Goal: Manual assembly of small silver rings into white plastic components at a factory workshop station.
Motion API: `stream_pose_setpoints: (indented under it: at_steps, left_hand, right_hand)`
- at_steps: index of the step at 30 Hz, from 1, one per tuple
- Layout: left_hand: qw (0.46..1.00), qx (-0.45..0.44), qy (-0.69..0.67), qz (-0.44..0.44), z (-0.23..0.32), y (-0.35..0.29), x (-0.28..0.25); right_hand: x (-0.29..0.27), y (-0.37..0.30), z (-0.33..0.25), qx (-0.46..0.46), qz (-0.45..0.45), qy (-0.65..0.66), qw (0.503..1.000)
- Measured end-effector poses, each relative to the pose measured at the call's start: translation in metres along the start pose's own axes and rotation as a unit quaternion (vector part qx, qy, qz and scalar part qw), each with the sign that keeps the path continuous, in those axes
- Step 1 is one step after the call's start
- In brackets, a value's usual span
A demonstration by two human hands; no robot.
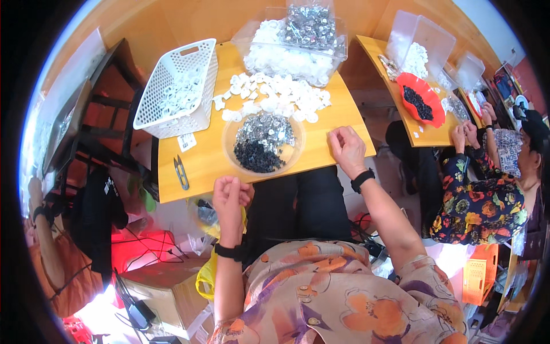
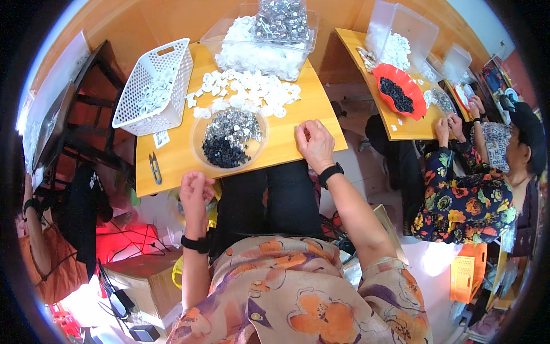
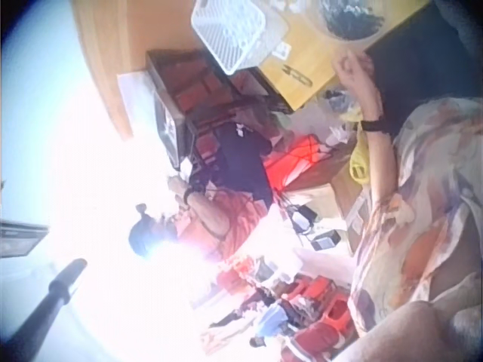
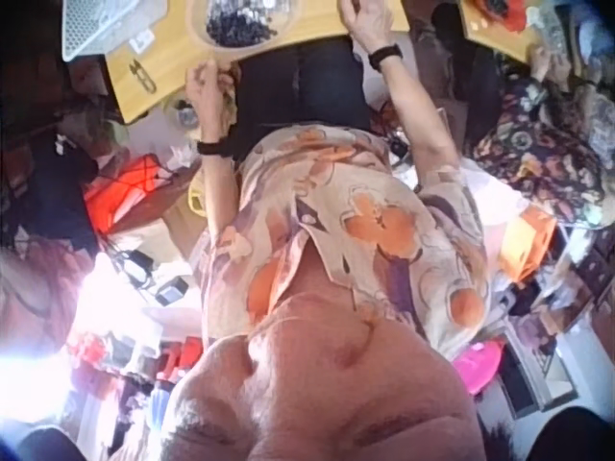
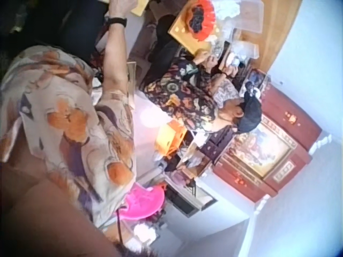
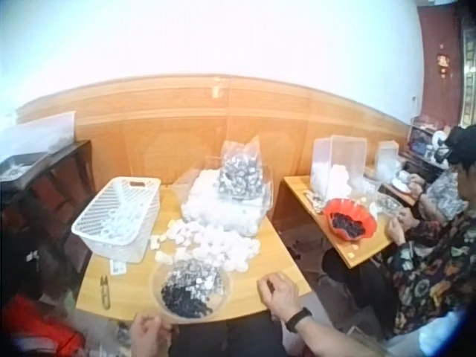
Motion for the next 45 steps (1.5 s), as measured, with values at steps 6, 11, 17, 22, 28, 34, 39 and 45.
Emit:
stream_pose_setpoints:
  at_steps: [6, 11, 17, 22, 28, 34, 39, 45]
  left_hand:
    - [0.999, 0.044, 0.016, 0.025, 0.027, 0.008, -0.002]
    - [0.997, 0.017, 0.071, 0.002, 0.039, 0.021, 0.014]
    - [0.998, -0.037, 0.047, -0.019, 0.040, 0.033, 0.019]
    - [0.998, -0.055, 0.036, -0.018, 0.038, 0.039, 0.012]
    - [0.997, -0.072, 0.022, 0.000, 0.036, 0.046, 0.012]
    - [0.997, -0.069, 0.020, 0.003, 0.037, 0.050, 0.011]
    - [0.997, -0.063, 0.026, 0.025, 0.039, 0.044, 0.009]
    - [0.979, 0.096, 0.125, 0.126, 0.075, 0.049, -0.015]
  right_hand:
    - [0.002, 0.038, -0.042, 0.113, -0.149, 0.162, 0.969]
    - [0.044, 0.064, -0.107, -0.072, -0.216, 0.076, 0.971]
    - [0.076, 0.063, -0.108, -0.156, -0.286, -0.014, 0.945]
    - [0.039, 0.098, -0.065, -0.019, -0.176, 0.077, 0.981]
    - [0.030, 0.102, -0.020, 0.045, -0.176, 0.018, 0.983]
    - [0.046, 0.085, -0.018, 0.040, -0.221, -0.012, 0.974]
    - [0.045, 0.084, -0.012, 0.026, -0.190, -0.012, 0.981]
    - [0.024, 0.089, -0.016, 0.067, -0.159, 0.043, 0.984]
Point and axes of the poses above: each hand's wrist, its own y-axis towards the middle knuckle, its own x-axis out of the palm, z = x × y, the point moved 6 cm from there along y, towards the middle knuckle, and after that the axes turned 6 degrees about y, right-handed, at the moved point
